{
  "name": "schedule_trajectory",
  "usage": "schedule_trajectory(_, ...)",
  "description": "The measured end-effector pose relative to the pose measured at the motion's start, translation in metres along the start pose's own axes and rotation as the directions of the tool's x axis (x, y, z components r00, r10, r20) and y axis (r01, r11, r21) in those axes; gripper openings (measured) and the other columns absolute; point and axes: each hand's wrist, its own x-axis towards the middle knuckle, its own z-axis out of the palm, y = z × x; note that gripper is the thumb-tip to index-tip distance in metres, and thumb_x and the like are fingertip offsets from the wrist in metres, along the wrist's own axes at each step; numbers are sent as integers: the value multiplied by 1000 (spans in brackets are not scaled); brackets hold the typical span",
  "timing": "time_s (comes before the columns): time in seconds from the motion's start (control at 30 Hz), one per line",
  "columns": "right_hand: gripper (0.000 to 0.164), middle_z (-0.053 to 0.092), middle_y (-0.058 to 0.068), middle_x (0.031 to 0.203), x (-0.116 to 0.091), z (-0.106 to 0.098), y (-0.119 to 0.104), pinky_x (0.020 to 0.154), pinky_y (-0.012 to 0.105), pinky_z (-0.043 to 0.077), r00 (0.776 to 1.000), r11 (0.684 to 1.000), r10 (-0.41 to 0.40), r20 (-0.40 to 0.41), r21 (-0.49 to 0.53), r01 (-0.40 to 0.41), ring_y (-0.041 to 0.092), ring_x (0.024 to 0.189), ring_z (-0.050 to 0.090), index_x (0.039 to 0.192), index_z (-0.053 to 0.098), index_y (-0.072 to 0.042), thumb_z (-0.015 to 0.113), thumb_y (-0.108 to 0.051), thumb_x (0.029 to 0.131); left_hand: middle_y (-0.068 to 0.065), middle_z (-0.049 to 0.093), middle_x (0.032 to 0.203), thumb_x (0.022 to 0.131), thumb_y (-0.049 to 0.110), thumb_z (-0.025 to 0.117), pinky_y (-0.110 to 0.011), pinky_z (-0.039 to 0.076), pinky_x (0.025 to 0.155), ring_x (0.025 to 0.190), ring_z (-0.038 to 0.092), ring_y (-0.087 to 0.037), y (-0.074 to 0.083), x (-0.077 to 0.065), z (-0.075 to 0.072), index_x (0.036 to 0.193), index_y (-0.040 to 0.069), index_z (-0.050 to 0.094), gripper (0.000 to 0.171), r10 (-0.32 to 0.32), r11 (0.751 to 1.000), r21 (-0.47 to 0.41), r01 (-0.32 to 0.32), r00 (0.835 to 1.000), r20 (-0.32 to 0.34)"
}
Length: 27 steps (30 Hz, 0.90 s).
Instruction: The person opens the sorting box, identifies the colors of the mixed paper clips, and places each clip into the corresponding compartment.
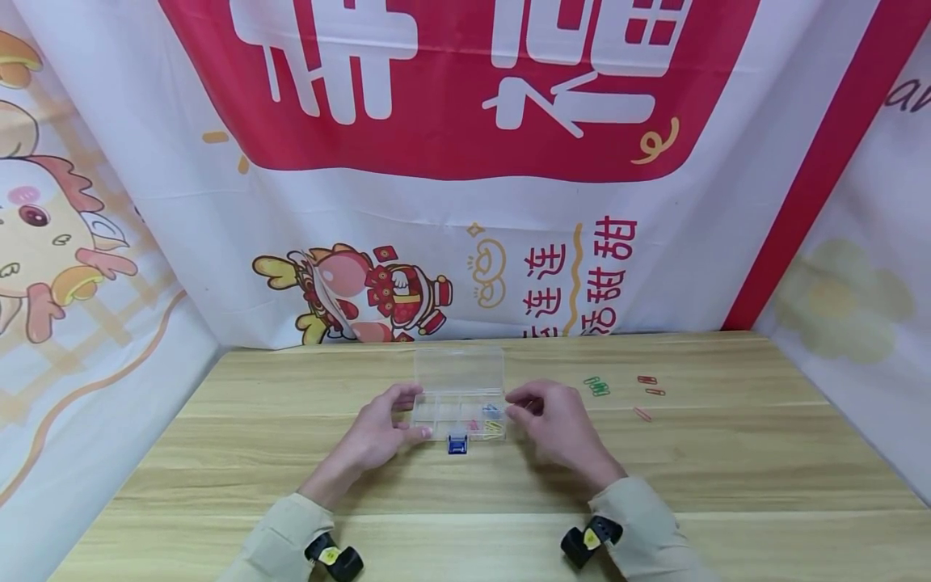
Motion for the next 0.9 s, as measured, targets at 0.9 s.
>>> schedule_trajectory(0.9, 42, 77, 16, 115, -28, -108, 102, 65, 21, 51, 986, 970, 131, -102, -192, -148, 23, 94, 63, 129, 73, -3, 79, -30, 97, -16, 61, 149, 87, 15, 87, -51, 55, 111, 128, 62, -32, -2, -1, 0, 151, 8, 53, 72, -5, 1000, 0, 5, 1000, -2)
